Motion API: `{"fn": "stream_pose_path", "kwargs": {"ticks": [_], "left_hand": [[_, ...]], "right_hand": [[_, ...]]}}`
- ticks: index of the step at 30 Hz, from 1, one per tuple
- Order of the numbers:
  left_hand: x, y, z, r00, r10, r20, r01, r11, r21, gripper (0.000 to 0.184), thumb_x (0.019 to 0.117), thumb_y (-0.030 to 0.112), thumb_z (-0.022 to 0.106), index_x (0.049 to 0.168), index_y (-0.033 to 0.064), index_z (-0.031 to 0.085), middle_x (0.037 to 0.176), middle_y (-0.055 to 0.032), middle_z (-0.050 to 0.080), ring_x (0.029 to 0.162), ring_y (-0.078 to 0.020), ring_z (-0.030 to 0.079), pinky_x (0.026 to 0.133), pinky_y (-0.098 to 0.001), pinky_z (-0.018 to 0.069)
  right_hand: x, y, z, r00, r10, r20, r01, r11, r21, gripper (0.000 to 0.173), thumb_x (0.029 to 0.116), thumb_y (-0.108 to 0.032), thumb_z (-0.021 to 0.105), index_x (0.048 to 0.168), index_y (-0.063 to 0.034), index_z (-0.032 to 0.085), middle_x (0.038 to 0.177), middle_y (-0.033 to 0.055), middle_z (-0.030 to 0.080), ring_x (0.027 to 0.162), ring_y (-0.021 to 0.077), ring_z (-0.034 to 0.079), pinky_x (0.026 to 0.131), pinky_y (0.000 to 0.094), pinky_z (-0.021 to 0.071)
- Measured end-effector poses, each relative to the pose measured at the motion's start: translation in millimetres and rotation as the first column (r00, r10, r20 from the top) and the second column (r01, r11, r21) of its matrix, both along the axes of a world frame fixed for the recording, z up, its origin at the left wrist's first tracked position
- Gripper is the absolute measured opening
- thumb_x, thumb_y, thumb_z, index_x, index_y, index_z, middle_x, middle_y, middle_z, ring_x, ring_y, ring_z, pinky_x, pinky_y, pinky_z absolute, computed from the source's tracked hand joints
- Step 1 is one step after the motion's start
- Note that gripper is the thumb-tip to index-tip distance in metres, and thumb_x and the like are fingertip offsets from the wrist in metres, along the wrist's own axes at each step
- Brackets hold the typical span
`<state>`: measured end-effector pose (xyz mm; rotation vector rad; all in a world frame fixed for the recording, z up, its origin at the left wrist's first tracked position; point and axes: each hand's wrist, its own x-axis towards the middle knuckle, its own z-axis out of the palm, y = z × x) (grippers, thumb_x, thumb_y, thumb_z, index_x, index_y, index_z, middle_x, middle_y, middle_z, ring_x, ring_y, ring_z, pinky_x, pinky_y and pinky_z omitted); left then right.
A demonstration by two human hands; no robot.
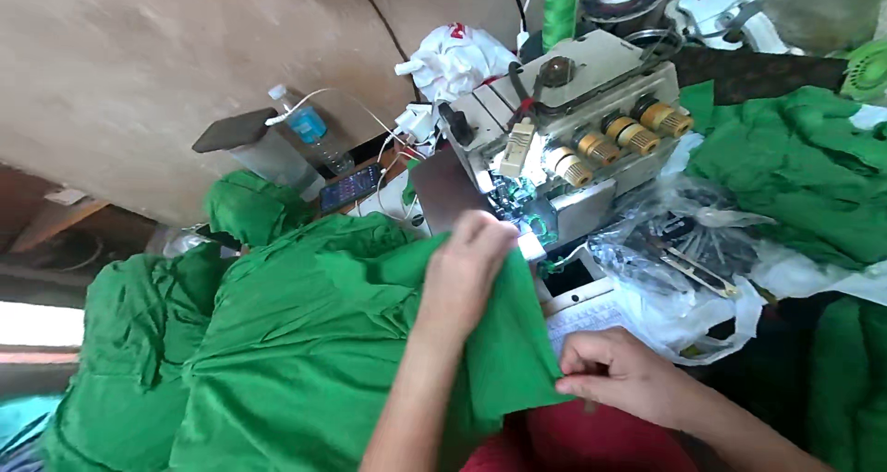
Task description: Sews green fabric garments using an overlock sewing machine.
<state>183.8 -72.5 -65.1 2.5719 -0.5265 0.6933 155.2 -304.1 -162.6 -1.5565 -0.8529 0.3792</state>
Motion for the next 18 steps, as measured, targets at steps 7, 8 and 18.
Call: {"fn": "stream_pose_path", "kwargs": {"ticks": [7, 8, 18], "left_hand": [[-5, -14, 4, 0.956, -0.118, -0.270, 0.121, 0.993, -0.006, 0.021, 0.1027, 0.024, 0.059, 0.101, 0.0107, 0.075, 0.088, -0.0044, 0.067, 0.077, -0.0144, 0.067, 0.069, -0.0319, 0.0563], [-6, -14, 8, 0.947, -0.120, -0.297, 0.125, 0.992, 0.000, 0.021, 0.1028, 0.024, 0.059, 0.101, 0.0107, 0.075, 0.087, -0.0043, 0.066, 0.076, -0.0142, 0.066, 0.069, -0.0317, 0.0557], [-13, -16, -2, 0.996, -0.010, -0.084, 0.000, 0.993, -0.122, 0.019, 0.1019, 0.021, 0.061, 0.106, 0.0071, 0.073, 0.099, -0.0054, 0.068, 0.083, -0.0084, 0.066, 0.075, -0.0225, 0.0563]], "right_hand": [[24, 8, 14, 0.927, -0.305, 0.218, 0.293, 0.952, 0.088, 0.024, 0.0944, -0.038, 0.070, 0.101, -0.0142, 0.072, 0.132, 0.0085, 0.063, 0.125, 0.0081, 0.059, 0.101, 0.0253, 0.0523], [29, 18, 19, 0.902, -0.340, 0.266, 0.320, 0.940, 0.118, 0.021, 0.0971, -0.033, 0.068, 0.103, -0.0136, 0.074, 0.128, 0.0100, 0.064, 0.121, 0.0064, 0.060, 0.099, 0.0212, 0.0519], [41, 36, 32, 0.848, -0.409, 0.336, 0.355, 0.910, 0.213, 0.022, 0.1006, -0.009, 0.055, 0.107, -0.0047, 0.076, 0.108, 0.0097, 0.069, 0.094, -0.0004, 0.063, 0.083, 0.0106, 0.0509]]}}
